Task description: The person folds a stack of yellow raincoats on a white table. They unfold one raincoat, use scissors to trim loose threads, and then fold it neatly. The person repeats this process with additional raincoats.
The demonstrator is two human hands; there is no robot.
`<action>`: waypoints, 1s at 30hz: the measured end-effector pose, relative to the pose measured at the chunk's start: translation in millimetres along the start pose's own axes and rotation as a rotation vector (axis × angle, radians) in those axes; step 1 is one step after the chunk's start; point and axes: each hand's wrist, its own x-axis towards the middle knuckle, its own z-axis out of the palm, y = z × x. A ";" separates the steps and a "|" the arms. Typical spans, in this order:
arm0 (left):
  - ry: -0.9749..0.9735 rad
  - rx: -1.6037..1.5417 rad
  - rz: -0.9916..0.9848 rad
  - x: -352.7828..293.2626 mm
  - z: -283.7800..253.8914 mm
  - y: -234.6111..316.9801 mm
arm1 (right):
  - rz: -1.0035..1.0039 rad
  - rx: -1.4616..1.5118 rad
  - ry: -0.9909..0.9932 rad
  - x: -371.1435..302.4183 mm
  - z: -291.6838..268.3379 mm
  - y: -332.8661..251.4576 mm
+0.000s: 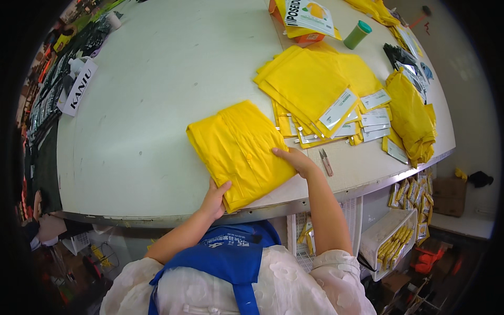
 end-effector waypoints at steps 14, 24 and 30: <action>-0.067 0.014 -0.335 2.5 -35.4 21.7 | -0.021 0.095 -0.381 12.8 15.0 14.8; 0.109 0.058 -0.182 13.0 -18.0 -18.0 | -0.592 -1.304 0.403 -75.1 147.2 -10.0; -0.184 0.064 -0.433 -9.5 -10.6 5.2 | -0.636 -1.464 0.492 -85.8 175.0 19.2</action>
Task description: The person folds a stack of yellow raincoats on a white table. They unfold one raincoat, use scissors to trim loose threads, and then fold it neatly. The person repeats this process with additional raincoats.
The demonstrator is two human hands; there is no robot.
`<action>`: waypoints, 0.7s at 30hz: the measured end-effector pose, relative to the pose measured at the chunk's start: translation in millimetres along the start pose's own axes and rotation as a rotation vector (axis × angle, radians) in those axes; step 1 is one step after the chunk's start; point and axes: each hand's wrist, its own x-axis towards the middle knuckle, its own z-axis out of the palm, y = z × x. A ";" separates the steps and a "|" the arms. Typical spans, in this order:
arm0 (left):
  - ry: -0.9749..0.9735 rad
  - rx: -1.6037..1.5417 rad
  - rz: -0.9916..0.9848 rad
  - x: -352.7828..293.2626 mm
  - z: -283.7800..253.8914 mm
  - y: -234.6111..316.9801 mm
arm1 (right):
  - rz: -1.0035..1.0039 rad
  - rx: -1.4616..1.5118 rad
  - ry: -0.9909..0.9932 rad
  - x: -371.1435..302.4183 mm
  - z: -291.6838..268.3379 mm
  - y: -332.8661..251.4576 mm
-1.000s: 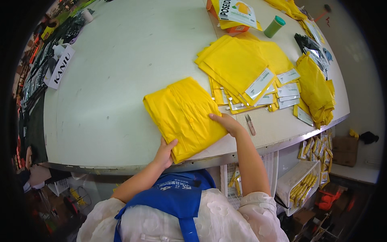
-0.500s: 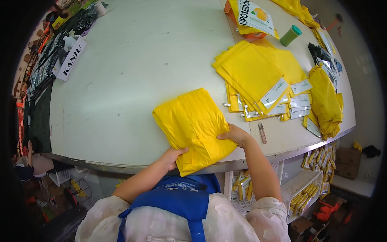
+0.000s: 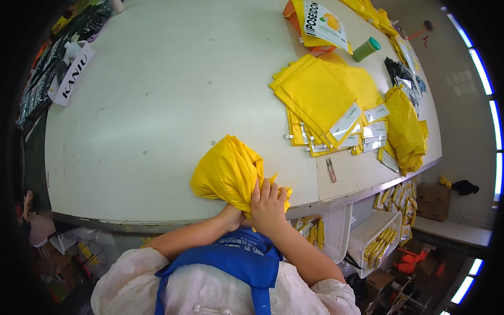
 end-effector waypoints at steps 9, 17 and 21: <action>-0.187 0.483 -0.189 -28.3 8.0 68.0 | 0.363 0.607 -0.256 25.1 24.1 68.5; 0.084 0.328 0.430 129.8 69.4 124.6 | 0.623 1.184 -0.046 -70.2 45.0 157.1; 0.371 0.924 0.322 218.6 111.6 90.4 | 0.747 1.631 0.117 -99.5 46.8 174.5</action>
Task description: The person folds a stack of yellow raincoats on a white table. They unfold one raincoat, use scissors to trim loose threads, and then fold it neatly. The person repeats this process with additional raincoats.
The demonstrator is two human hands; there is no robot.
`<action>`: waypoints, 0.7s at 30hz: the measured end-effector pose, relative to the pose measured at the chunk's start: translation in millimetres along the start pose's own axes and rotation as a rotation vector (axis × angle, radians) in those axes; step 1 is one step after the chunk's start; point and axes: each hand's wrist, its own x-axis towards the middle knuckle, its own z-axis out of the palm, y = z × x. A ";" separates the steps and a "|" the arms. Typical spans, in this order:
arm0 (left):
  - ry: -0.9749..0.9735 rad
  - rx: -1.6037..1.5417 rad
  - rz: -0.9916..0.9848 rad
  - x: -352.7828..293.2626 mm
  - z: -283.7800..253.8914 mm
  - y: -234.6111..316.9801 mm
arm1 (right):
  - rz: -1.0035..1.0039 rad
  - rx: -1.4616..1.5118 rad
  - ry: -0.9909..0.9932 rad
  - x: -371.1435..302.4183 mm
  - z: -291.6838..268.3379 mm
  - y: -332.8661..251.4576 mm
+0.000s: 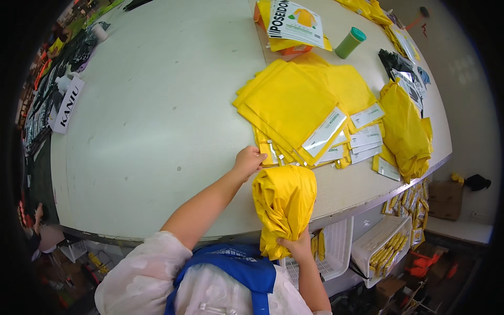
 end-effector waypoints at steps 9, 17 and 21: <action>0.300 -0.039 0.201 -1.9 -26.7 8.8 | -0.025 0.177 0.033 12.3 -16.2 -21.4; 0.534 -0.226 0.033 -181.8 -139.1 -128.4 | -0.122 -0.028 -0.124 35.9 10.7 -55.2; 0.373 -0.707 -0.263 -238.7 -128.7 -147.6 | -0.135 -0.257 -0.236 48.6 57.7 -63.0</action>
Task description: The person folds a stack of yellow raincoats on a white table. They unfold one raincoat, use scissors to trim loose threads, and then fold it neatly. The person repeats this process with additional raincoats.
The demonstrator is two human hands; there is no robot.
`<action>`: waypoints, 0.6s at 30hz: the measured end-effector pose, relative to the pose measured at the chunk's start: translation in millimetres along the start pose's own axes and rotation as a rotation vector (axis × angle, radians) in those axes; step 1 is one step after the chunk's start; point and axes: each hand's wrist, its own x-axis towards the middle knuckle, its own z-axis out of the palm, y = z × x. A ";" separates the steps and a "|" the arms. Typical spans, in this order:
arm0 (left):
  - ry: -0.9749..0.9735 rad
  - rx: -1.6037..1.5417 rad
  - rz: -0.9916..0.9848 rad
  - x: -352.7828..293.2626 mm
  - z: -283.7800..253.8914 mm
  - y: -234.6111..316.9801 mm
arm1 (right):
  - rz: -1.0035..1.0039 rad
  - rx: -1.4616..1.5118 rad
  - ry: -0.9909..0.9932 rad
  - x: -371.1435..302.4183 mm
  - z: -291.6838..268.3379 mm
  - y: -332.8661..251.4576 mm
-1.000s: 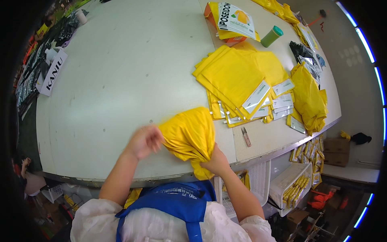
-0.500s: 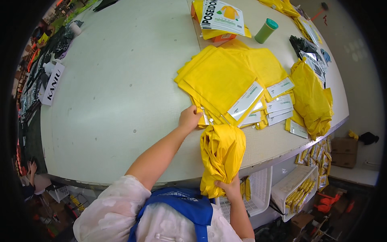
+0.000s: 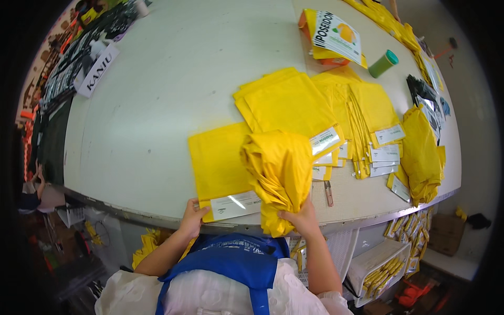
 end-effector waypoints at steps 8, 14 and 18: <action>0.061 0.295 0.291 3.7 -22.3 -13.0 | -0.034 -0.147 -0.059 25.3 53.3 7.6; 0.358 1.434 0.652 -28.9 -54.6 -3.7 | -0.052 -0.514 0.059 34.4 58.9 5.6; -0.194 1.583 0.880 -11.9 -57.3 -17.2 | -0.102 -0.506 0.081 42.6 61.0 9.2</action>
